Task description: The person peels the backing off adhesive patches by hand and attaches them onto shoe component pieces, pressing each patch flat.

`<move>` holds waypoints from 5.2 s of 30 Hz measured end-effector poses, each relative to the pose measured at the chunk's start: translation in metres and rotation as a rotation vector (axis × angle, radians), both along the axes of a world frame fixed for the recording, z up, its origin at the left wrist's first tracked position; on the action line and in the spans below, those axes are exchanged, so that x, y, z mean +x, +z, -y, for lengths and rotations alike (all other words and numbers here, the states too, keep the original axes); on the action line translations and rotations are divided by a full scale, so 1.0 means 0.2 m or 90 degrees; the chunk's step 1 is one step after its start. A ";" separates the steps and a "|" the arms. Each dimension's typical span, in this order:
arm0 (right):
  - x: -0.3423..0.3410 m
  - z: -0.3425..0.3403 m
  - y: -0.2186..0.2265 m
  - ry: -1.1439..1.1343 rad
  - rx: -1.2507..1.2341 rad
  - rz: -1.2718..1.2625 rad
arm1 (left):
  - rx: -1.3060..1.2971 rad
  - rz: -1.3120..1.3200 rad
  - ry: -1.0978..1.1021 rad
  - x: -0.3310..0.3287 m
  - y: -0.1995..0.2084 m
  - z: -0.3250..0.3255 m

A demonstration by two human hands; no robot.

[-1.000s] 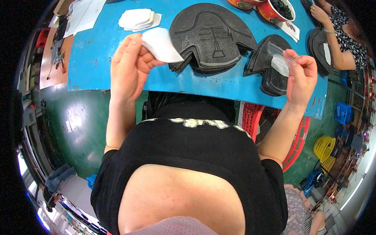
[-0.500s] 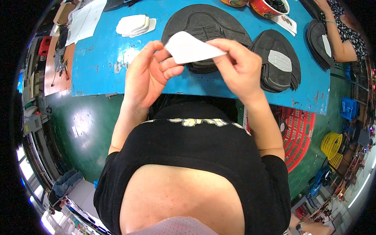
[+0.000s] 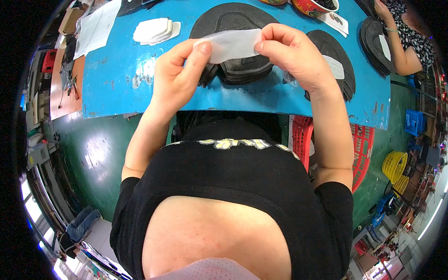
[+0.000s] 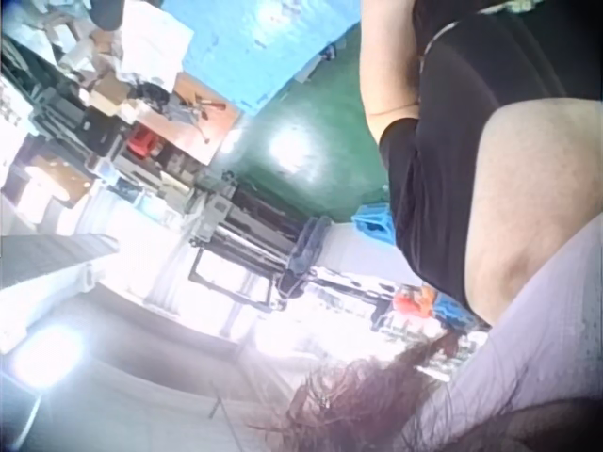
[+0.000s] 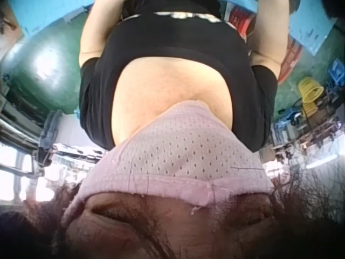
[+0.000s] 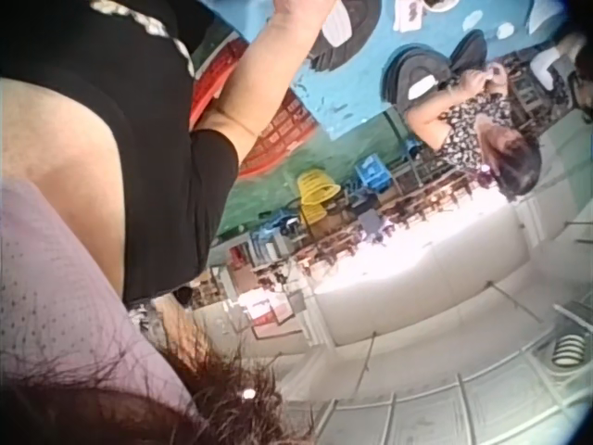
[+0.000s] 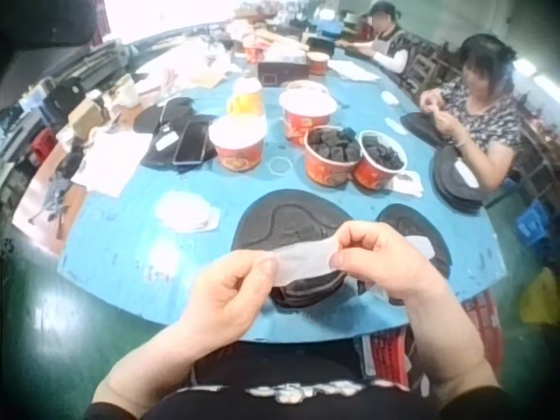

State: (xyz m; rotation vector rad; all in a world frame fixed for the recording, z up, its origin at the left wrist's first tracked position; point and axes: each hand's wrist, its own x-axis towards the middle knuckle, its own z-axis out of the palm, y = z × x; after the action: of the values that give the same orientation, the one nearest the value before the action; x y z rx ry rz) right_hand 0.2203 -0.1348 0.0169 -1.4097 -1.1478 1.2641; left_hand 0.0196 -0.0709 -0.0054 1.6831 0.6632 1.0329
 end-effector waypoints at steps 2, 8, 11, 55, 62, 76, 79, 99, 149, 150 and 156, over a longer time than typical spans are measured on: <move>-0.03 0.02 -0.02 -0.023 -0.009 -0.030 | -0.070 -0.012 -0.012 -0.01 -0.02 -0.01; -0.12 0.10 -0.13 -0.169 -0.008 -0.081 | 0.086 -0.156 0.064 -0.06 -0.10 -0.03; -0.18 0.19 -0.18 -0.214 0.025 -0.001 | 0.275 -0.260 0.110 -0.08 -0.15 -0.02; 0.11 0.08 -0.25 -0.128 0.269 0.868 | 0.500 -0.532 -0.139 -0.20 -0.17 -0.11; 0.15 -0.01 -0.27 -0.263 0.159 0.869 | 0.526 -0.444 0.024 -0.16 -0.15 -0.05; -0.07 0.07 -0.30 -0.362 0.374 0.599 | 0.509 -0.357 -0.150 0.17 -0.16 -0.14; 0.09 0.19 -0.11 -0.459 0.230 0.177 | 0.579 -0.251 -0.048 0.01 -0.07 -0.13; 0.46 0.11 -0.18 -0.391 0.174 0.231 | 0.494 -0.483 0.266 -0.39 -0.30 -0.58; -0.20 -0.02 -0.08 -0.076 0.193 -0.019 | 0.045 -0.143 -0.081 -0.08 -0.03 -0.06; -0.19 -0.01 -0.09 -0.083 0.216 0.001 | 0.066 -0.101 -0.091 -0.07 -0.05 -0.06; -0.16 0.02 -0.09 -0.188 0.237 -0.055 | 0.442 -0.091 0.179 -0.04 0.02 0.02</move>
State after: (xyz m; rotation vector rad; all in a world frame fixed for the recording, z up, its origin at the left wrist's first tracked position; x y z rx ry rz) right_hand 0.1890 -0.1389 -0.0021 -1.1816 -1.0103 0.8448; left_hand 0.0124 -0.0743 -0.0013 2.3236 0.6900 1.4646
